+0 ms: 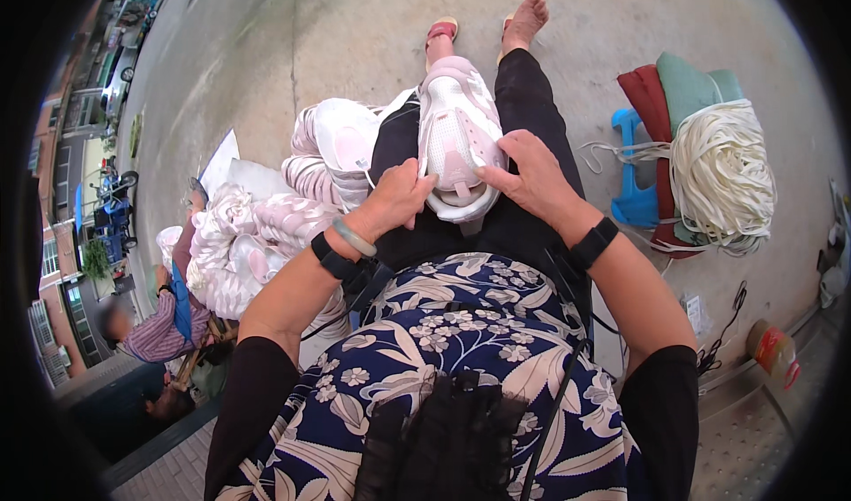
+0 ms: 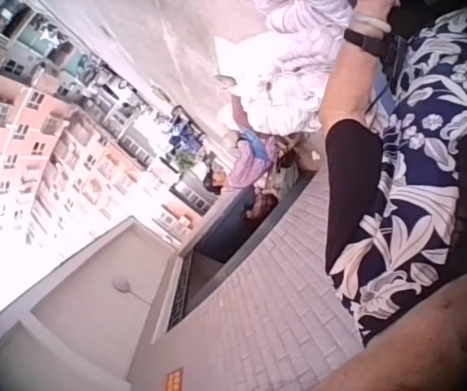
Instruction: Insert and thread laces into a new pair of shoes.
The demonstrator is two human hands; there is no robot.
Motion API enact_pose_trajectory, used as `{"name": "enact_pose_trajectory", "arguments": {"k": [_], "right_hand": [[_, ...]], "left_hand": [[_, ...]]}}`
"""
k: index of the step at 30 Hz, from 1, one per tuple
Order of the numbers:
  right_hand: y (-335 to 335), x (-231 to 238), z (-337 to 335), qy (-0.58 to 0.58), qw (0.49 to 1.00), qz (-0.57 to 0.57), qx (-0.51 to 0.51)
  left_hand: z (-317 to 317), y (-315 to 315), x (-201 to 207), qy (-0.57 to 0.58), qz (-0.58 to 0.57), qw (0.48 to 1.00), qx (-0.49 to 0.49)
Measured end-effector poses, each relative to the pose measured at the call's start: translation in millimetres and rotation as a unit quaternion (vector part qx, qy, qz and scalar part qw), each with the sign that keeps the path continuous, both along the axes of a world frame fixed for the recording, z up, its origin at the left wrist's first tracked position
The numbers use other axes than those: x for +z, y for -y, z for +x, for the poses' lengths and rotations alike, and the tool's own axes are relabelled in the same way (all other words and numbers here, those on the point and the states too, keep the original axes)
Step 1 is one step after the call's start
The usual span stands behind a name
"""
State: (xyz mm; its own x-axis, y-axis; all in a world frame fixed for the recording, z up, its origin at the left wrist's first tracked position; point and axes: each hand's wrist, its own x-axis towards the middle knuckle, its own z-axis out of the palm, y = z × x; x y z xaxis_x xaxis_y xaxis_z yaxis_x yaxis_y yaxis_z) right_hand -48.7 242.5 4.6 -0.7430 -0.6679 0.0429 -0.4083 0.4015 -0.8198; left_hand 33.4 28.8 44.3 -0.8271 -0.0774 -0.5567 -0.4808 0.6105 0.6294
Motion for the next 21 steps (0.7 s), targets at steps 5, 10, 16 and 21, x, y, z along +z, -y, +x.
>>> {"name": "enact_pose_trajectory", "arguments": {"k": [5, 10, 16, 21], "right_hand": [[4, 3, -2, 0.054, 0.997, 0.048, -0.019], [7, -3, -8, -0.06, 0.998, 0.026, 0.005], [12, -11, -22, -0.034, 0.994, 0.073, 0.076], [12, -10, -4, -0.032, 0.993, 0.101, 0.058]], "left_hand": [[-8, 6, -5, -0.057, -0.038, 0.996, -0.058], [-14, 6, -4, -0.038, -0.026, 0.997, -0.069], [-21, 7, -1, -0.011, 0.016, 0.998, -0.057], [-19, 8, 0, 0.004, 0.009, 0.996, -0.086]]}}
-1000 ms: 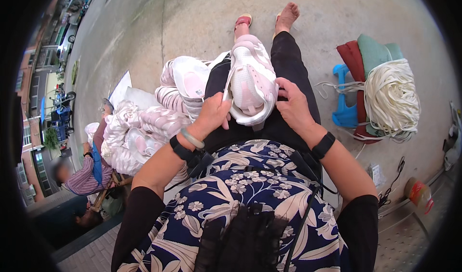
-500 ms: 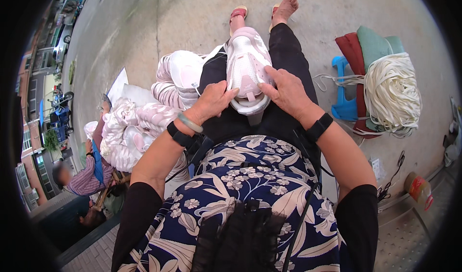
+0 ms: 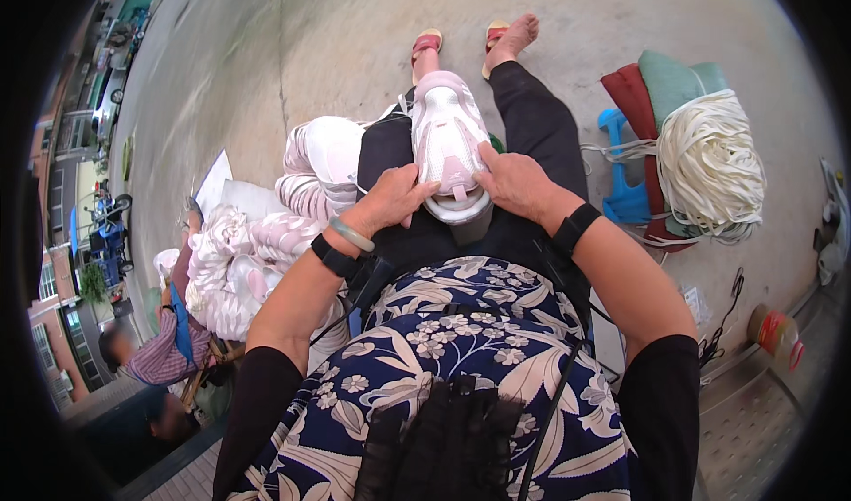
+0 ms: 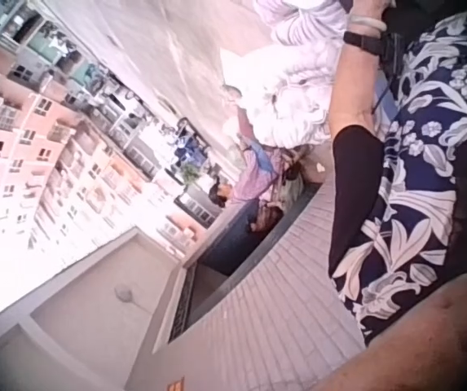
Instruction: Insert and thread laces into a new pair of shoes.
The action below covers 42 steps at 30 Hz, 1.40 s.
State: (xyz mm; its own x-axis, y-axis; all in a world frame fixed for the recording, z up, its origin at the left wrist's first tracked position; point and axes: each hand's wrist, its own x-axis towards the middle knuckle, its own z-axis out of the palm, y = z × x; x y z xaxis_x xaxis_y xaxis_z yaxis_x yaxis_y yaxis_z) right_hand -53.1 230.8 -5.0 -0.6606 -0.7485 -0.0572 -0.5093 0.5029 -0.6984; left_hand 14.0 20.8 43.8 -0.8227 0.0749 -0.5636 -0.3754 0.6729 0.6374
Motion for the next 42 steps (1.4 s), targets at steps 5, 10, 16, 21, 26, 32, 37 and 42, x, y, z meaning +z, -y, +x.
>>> {"name": "enact_pose_trajectory", "arguments": {"k": [5, 10, 16, 21, 26, 32, 37, 42], "right_hand": [[-3, 9, 5, -0.05, 0.994, 0.092, 0.016], [-8, 10, 4, -0.022, 0.997, 0.073, -0.012], [-75, 11, -3, -0.033, 0.976, -0.123, -0.178], [-168, 22, -27, -0.192, 0.902, -0.069, -0.38], [-202, 22, -41, -0.122, 0.816, 0.068, -0.561], [-208, 4, -55, -0.116, 0.771, 0.124, -0.613], [-214, -10, -62, -0.136, 0.764, 0.05, -0.628], [-210, 3, -54, -0.159, 0.756, -0.05, -0.633]], "left_hand": [[-3, 1, -9, 0.01, 0.02, 0.999, -0.033], [1, 3, -18, 0.013, 0.123, 0.99, 0.07], [4, 5, -18, 0.012, 0.17, 0.98, 0.107], [4, -2, -15, -0.005, 0.126, 0.988, 0.093], [0, -10, -4, -0.024, 0.097, 0.992, 0.079], [-4, -15, 3, -0.021, 0.07, 0.996, 0.057], [-3, -11, -2, -0.026, 0.069, 0.995, 0.06], [6, -9, -7, -0.139, -0.027, 0.99, -0.021]]}}
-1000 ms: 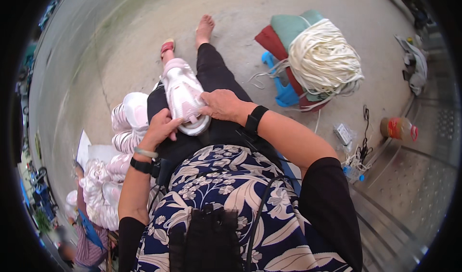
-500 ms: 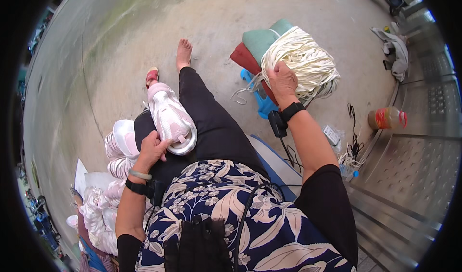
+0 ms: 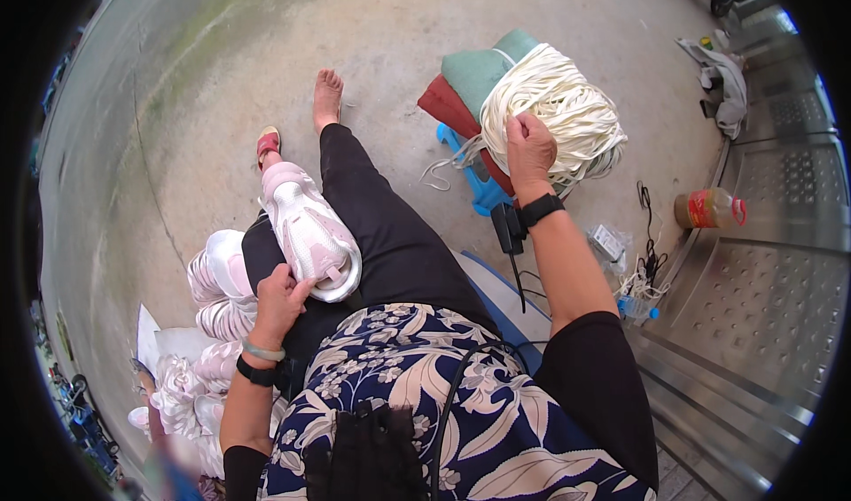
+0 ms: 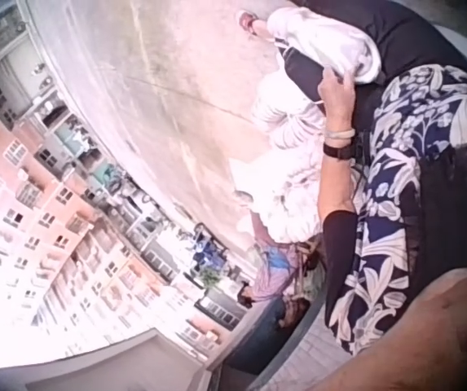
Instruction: Insert and thread laces into a new pair of shoes.
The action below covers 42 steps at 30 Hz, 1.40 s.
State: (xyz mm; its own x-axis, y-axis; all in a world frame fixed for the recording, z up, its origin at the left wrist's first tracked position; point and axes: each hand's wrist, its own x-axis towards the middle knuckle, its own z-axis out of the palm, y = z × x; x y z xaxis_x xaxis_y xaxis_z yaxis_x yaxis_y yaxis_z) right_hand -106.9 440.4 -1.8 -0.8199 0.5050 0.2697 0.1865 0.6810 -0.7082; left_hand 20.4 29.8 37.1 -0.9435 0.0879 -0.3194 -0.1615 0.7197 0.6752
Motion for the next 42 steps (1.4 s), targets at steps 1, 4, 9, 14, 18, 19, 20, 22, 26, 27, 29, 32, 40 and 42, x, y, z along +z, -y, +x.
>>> {"name": "enact_pose_trajectory", "arguments": {"k": [1, 4, 9, 14, 18, 19, 20, 22, 26, 27, 29, 32, 40, 42], "right_hand": [[5, 7, 1, -0.002, 1.0, 0.0, 0.004], [39, 31, 10, -0.13, 0.975, 0.073, 0.167], [151, 75, 47, -0.051, 0.889, 0.071, 0.45], [214, 112, 78, -0.008, 0.719, -0.078, 0.69], [201, 120, 82, 0.079, 0.752, -0.137, 0.64], [196, 115, 80, 0.081, 0.765, -0.137, 0.624], [184, 108, 77, 0.104, 0.769, -0.119, 0.619], [160, 84, 67, 0.165, 0.786, -0.113, 0.585], [111, 6, 28, 0.157, 0.871, -0.068, 0.461], [99, -13, 17, 0.171, 0.893, -0.069, 0.41], [74, -41, 2, 0.229, 0.921, 0.045, 0.313], [67, -54, -3, 0.263, 0.896, 0.234, 0.272], [205, 27, 35, 0.043, 0.784, -0.128, 0.606], [222, 46, 40, 0.043, 0.75, -0.141, 0.645]], "left_hand": [[1, 0, 2, -0.037, 0.018, 0.999, -0.013], [7, 2, 17, -0.1, -0.001, 0.993, -0.069], [-12, -5, 49, -0.203, 0.173, 0.961, -0.072], [-15, -28, 65, -0.079, 0.435, 0.892, -0.091], [-4, -27, 62, 0.024, 0.398, 0.909, -0.121], [1, -24, 60, 0.109, 0.415, 0.898, -0.1], [3, -18, 58, 0.157, 0.406, 0.897, -0.08], [9, -7, 52, 0.146, 0.377, 0.913, -0.057], [3, 20, 34, 0.064, 0.29, 0.952, -0.07], [3, 27, 31, 0.062, 0.29, 0.953, -0.063], [2, 39, 28, 0.099, 0.277, 0.955, -0.043], [1, 46, 26, 0.091, 0.252, 0.963, -0.033], [-25, 0, 26, -0.083, 0.224, 0.971, -0.019], [-30, -4, 28, -0.126, 0.241, 0.962, -0.012]]}}
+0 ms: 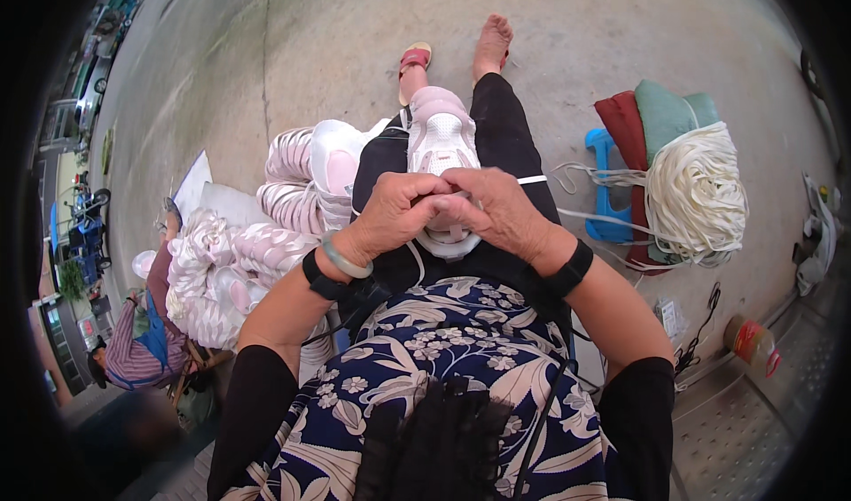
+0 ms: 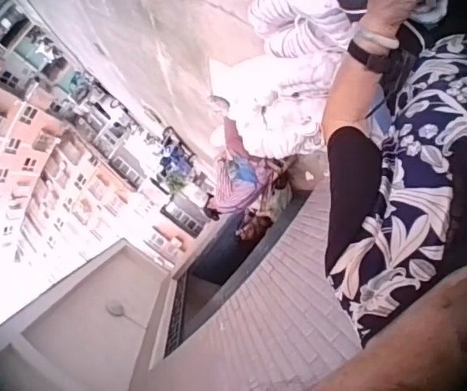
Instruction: Insert and thread laces into a new pair of shoes.
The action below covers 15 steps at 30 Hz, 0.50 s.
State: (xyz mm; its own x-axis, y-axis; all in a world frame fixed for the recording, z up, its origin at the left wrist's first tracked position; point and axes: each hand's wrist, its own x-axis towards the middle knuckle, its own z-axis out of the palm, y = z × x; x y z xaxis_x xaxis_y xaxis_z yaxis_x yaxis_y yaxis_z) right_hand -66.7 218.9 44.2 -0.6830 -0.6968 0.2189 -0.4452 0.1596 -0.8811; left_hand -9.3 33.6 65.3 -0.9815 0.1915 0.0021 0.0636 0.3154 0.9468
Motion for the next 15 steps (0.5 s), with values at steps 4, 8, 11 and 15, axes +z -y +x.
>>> {"name": "enact_pose_trajectory", "arguments": {"k": [4, 8, 11, 15], "right_hand": [[1, 6, -5, 0.132, 0.99, 0.038, 0.008], [-21, -18, -23, 0.098, 0.99, 0.035, -0.099], [-38, -42, -40, 0.061, 0.979, 0.055, -0.187], [-58, -72, -54, 0.014, 0.952, 0.118, -0.282]], "left_hand": [[-1, 10, -2, 0.033, -0.066, 0.997, 0.003], [3, 29, -13, 0.102, -0.069, 0.992, 0.015], [2, 39, -21, 0.108, -0.067, 0.991, 0.032], [-1, 44, -27, 0.107, -0.067, 0.991, 0.031]]}}
